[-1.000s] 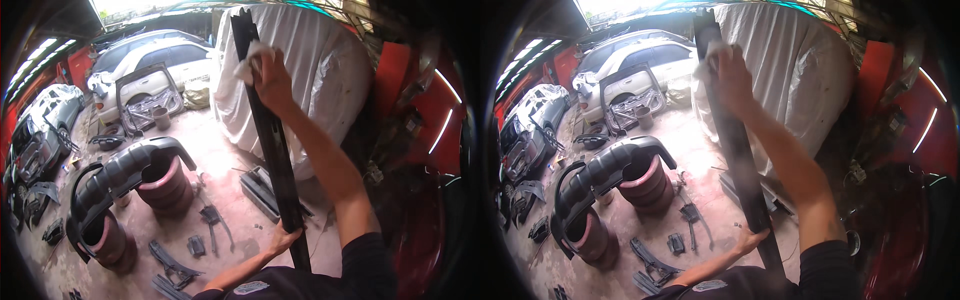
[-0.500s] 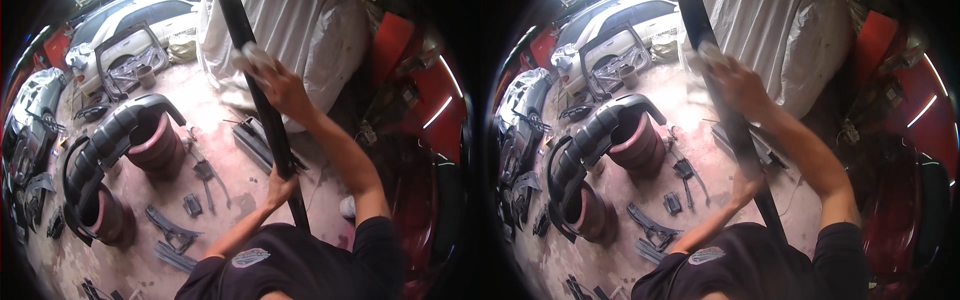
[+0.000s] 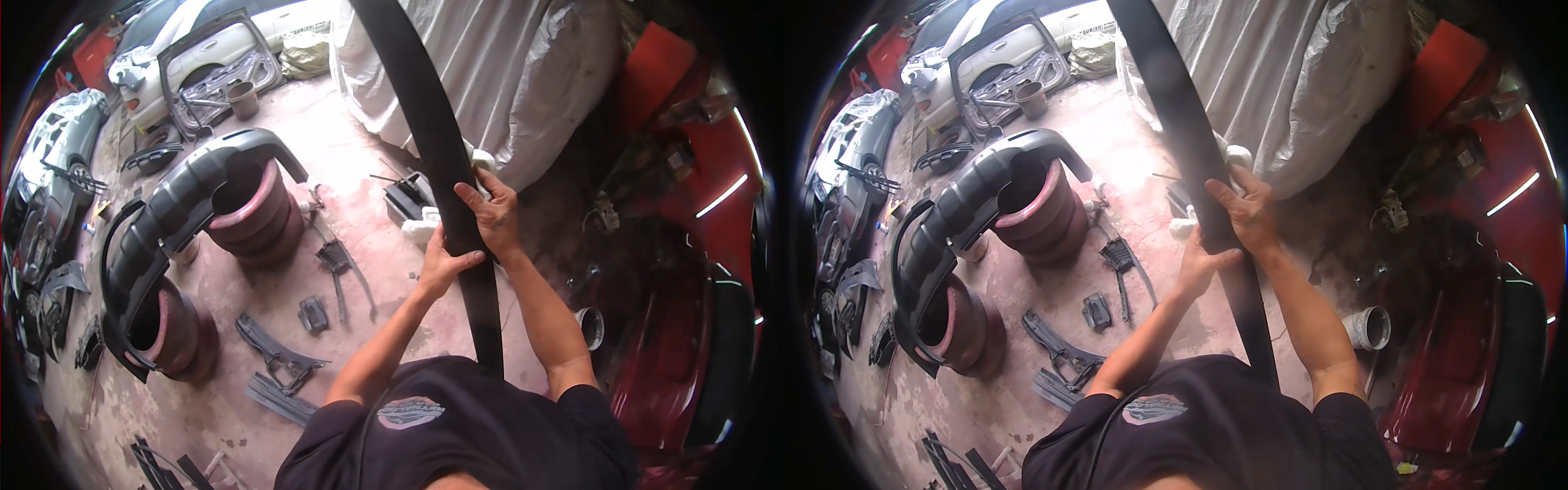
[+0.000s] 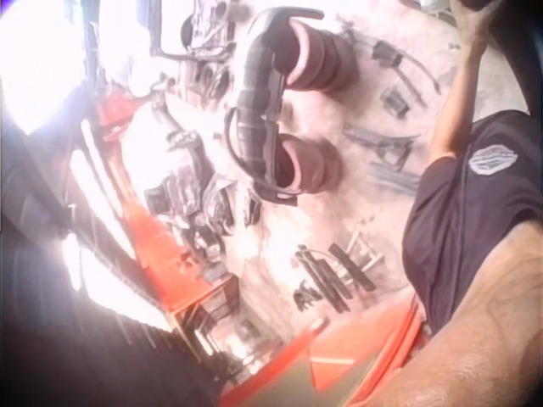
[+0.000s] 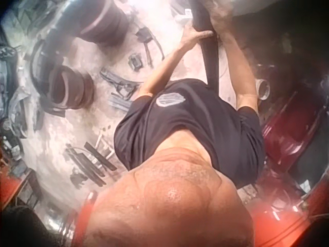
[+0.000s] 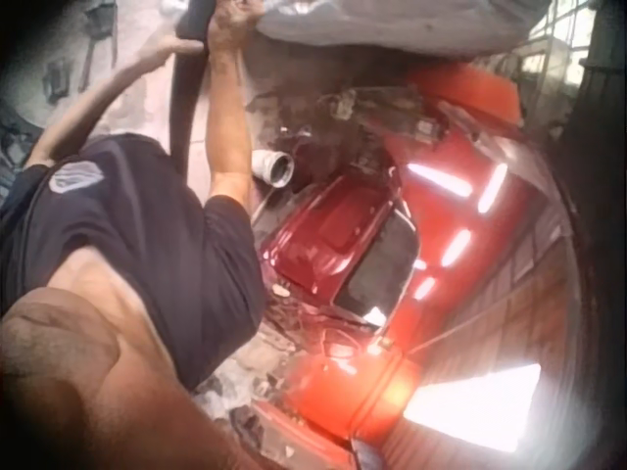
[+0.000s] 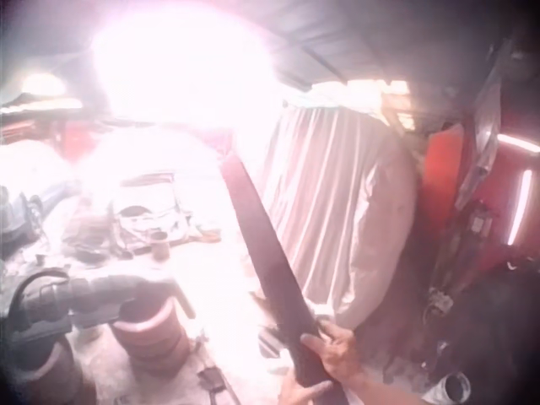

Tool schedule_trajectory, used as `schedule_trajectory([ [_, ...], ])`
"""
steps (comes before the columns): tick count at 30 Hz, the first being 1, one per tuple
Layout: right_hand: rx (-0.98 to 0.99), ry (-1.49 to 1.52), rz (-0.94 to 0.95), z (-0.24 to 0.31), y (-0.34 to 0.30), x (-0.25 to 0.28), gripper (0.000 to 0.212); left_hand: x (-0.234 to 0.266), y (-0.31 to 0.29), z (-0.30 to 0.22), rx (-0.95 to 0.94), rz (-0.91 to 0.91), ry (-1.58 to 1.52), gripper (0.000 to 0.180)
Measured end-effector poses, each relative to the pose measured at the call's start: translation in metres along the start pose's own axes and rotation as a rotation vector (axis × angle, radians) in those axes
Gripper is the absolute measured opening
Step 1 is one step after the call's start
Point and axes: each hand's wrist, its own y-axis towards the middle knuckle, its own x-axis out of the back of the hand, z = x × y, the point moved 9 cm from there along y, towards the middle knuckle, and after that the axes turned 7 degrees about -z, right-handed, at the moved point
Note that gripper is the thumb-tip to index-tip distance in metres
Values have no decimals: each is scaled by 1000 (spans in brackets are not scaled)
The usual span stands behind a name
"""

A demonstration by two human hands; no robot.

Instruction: The person wipes various disassembled black plastic car parts with a white cloth. They handle multiple items including a grille, a long trim piece, and smaller components, cleaning them one by one in a workshop setting.

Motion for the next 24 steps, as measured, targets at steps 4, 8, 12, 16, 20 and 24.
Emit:
schedule_trajectory([
  [4, 179, -11, -358, -2, 22, 35, 28, 7, 6, 13, 167, 16, -194, 37],
  [8, 395, -460, 21, 25, -11, 12, 24, 28, 15, 23, 124, -76, -139, 30],
  [12, 823, -1035, 427, -1, -49, -43, 36, 16, 0, 2, -183, -59, 414, 50],
  [16, 999, -969, 322, 60, 34, -109, 32, -14, -19, 34, 75, 58, 157, 40],
  [20, 963, -984, 236, 124, 116, -192, 43, -36, -50, 42, 172, 96, 83, 39],
  [24, 757, -973, 171, 176, 219, -251, 50, -67, -74, 45, 76, 203, 32, 42],
])
